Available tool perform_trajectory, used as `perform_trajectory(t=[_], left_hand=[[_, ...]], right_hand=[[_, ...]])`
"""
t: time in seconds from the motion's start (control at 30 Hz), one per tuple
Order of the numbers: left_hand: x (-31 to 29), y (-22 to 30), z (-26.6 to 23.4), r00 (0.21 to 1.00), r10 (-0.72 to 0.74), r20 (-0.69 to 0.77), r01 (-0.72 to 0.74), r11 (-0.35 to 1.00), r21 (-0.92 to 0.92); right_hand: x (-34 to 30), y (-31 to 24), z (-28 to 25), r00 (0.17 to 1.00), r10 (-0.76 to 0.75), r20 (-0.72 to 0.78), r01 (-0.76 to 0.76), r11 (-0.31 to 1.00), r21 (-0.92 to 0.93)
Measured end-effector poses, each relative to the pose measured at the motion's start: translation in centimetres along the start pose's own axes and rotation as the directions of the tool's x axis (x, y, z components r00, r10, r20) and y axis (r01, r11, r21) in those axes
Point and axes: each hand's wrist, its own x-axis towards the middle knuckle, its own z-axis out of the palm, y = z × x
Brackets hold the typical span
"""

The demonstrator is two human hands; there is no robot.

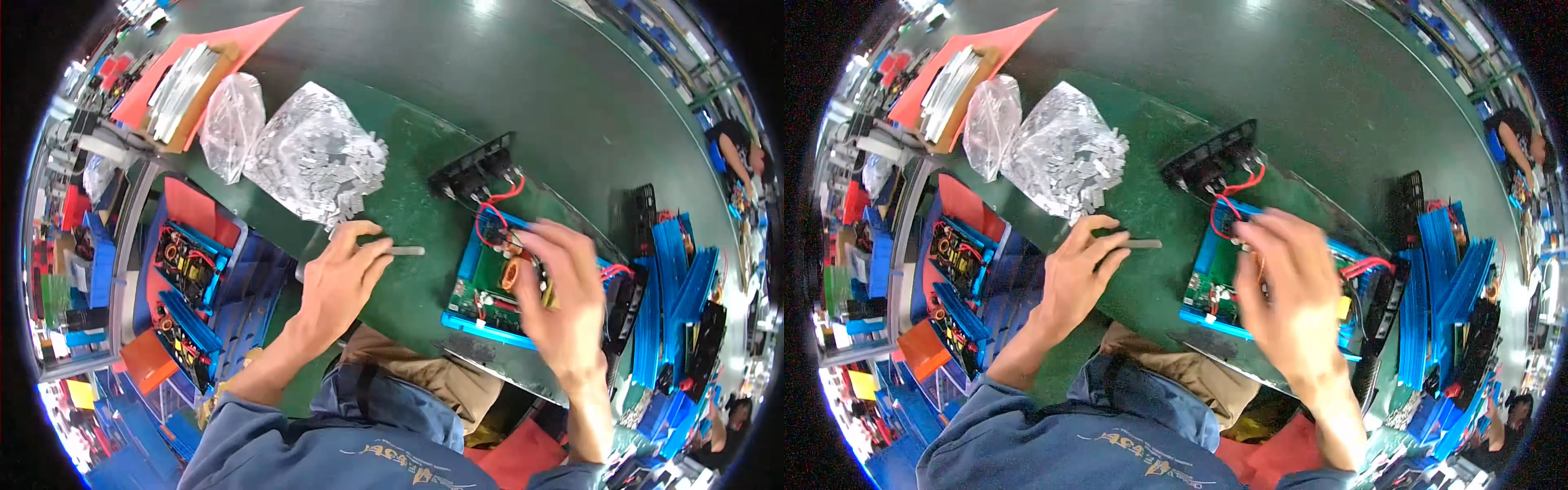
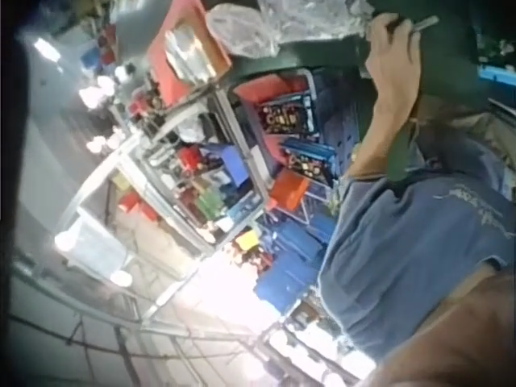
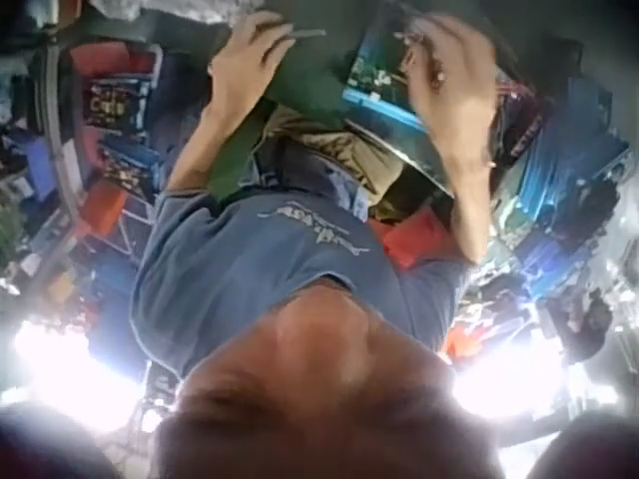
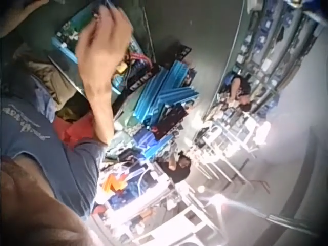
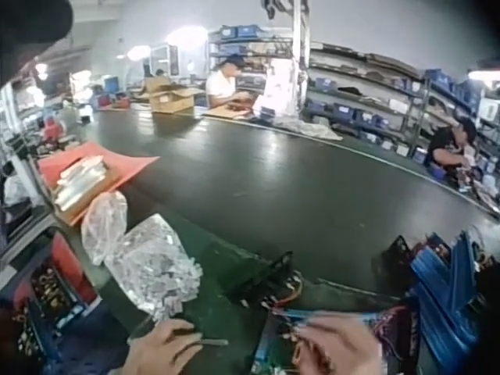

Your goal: Assembling internal components of power inverters and securing them using an electric screwdriver.

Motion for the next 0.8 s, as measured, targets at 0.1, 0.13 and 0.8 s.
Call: perform_trajectory(t=[0.1, 0.13, 0.8], left_hand=[[0.2, -0.8, -0.2, 0.993, 0.117, 0.002, -0.117, 0.992, 0.041], [0.3, -1.1, -0.5, 0.983, 0.18, 0.032, -0.181, 0.982, 0.056], [-0.9, -2.1, 1.1, 0.939, -0.27, 0.214, 0.335, 0.569, -0.751]], right_hand=[[4.9, -0.9, 5.1, 0.959, -0.256, 0.119, 0.239, 0.961, 0.142], [6.5, -1.4, 6.9, 0.936, -0.303, 0.177, 0.278, 0.949, 0.149], [14.1, -3.0, 20.5, 0.738, -0.549, 0.393, 0.488, 0.836, 0.252]])
